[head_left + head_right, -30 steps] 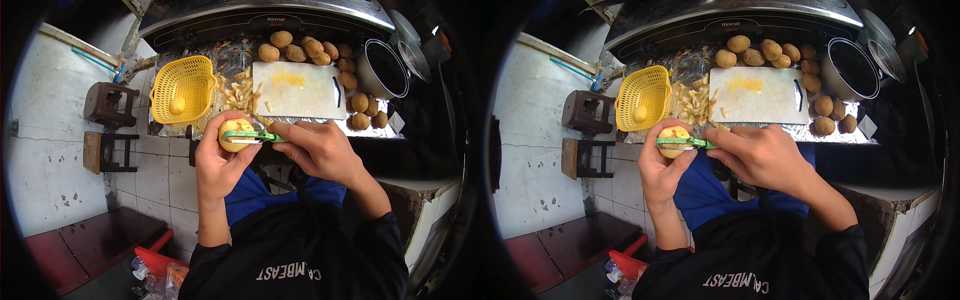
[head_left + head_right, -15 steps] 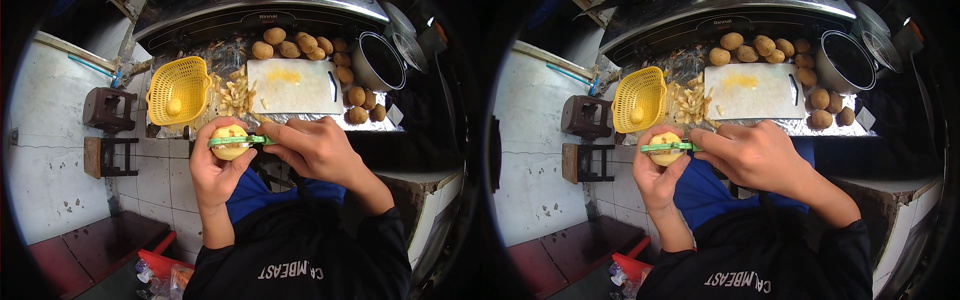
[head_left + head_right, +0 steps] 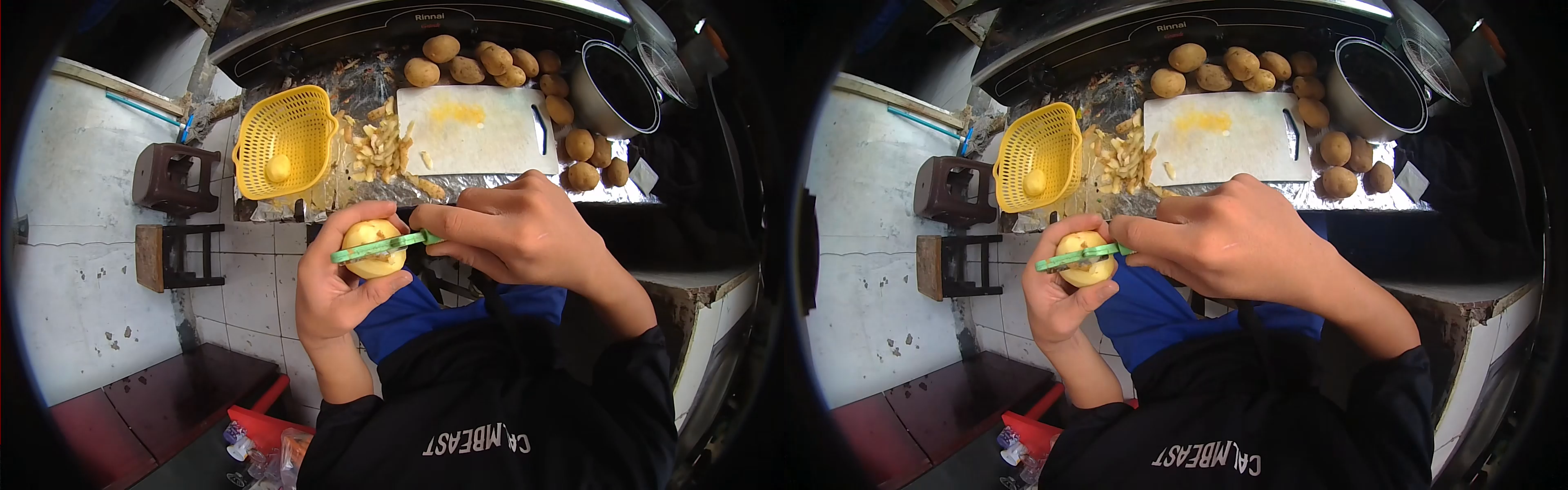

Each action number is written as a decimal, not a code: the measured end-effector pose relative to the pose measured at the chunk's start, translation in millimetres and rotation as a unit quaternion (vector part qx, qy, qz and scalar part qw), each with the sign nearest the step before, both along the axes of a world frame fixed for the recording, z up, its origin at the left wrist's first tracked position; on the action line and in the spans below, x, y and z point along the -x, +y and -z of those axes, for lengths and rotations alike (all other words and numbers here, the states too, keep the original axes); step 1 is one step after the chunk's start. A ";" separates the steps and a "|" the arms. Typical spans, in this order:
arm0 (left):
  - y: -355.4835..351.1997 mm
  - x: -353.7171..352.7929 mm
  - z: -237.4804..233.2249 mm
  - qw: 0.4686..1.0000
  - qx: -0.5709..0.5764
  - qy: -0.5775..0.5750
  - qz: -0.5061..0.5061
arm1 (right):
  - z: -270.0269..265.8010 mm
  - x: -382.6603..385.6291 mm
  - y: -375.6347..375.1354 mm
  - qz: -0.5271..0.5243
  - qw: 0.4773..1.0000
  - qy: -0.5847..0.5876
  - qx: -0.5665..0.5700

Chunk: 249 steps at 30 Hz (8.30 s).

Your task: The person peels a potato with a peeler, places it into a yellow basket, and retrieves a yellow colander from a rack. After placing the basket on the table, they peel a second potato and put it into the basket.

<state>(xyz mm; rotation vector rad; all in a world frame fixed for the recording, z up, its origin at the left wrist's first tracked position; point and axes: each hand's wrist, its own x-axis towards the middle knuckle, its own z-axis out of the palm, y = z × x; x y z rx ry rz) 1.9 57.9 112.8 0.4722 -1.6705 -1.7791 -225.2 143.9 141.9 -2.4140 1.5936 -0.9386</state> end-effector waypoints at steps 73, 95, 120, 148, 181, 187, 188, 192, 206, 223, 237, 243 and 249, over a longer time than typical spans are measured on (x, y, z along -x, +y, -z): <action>-53.9 60.9 60.4 0.951 -0.186 -0.010 -0.246 | 57.8 11.3 -81.4 0.134 0.881 -0.371 -0.259; -3.1 39.2 15.1 0.959 0.145 0.015 -0.242 | 7.3 -14.0 -1.1 0.086 0.993 -0.084 -0.005; 18.9 61.0 19.6 0.834 0.336 0.006 -0.439 | -8.4 -53.6 17.3 0.130 0.981 -0.144 0.011; 16.8 54.3 8.0 0.832 0.325 0.049 -0.448 | -22.7 -63.8 20.0 0.167 0.983 -0.075 0.016; -33.9 2.5 -36.0 0.979 0.160 -0.045 0.118 | -22.5 -10.0 7.6 0.009 1.000 -0.023 0.016; -43.0 8.4 -44.7 0.961 0.183 -0.090 0.185 | -15.1 -6.3 4.9 0.011 0.999 -0.029 0.031; -43.0 9.4 -44.9 0.960 0.188 -0.094 0.185 | -14.0 -6.0 4.8 0.012 0.999 -0.028 0.031; -45.5 16.0 -56.5 0.948 0.219 -0.108 0.203 | -12.6 -5.2 4.2 0.011 0.998 -0.049 0.033; -39.9 25.6 -56.0 0.907 0.313 -0.152 0.240 | -10.2 -0.7 6.6 -0.041 0.998 -0.048 0.027; -59.4 37.7 -49.2 0.897 -0.052 -0.168 0.405 | -4.3 12.5 -4.5 -0.010 0.998 0.007 0.068; -26.7 40.9 -35.3 0.966 0.181 -0.089 0.163 | -16.8 6.2 9.7 0.072 0.997 -0.013 0.010; -7.5 50.5 -28.8 0.950 0.274 -0.143 -0.042 | -8.4 0.1 6.4 0.130 0.991 -0.032 0.016; -28.0 64.4 1.8 0.966 0.216 -0.110 -0.092 | 16.4 -0.8 -22.2 0.132 0.982 -0.134 -0.031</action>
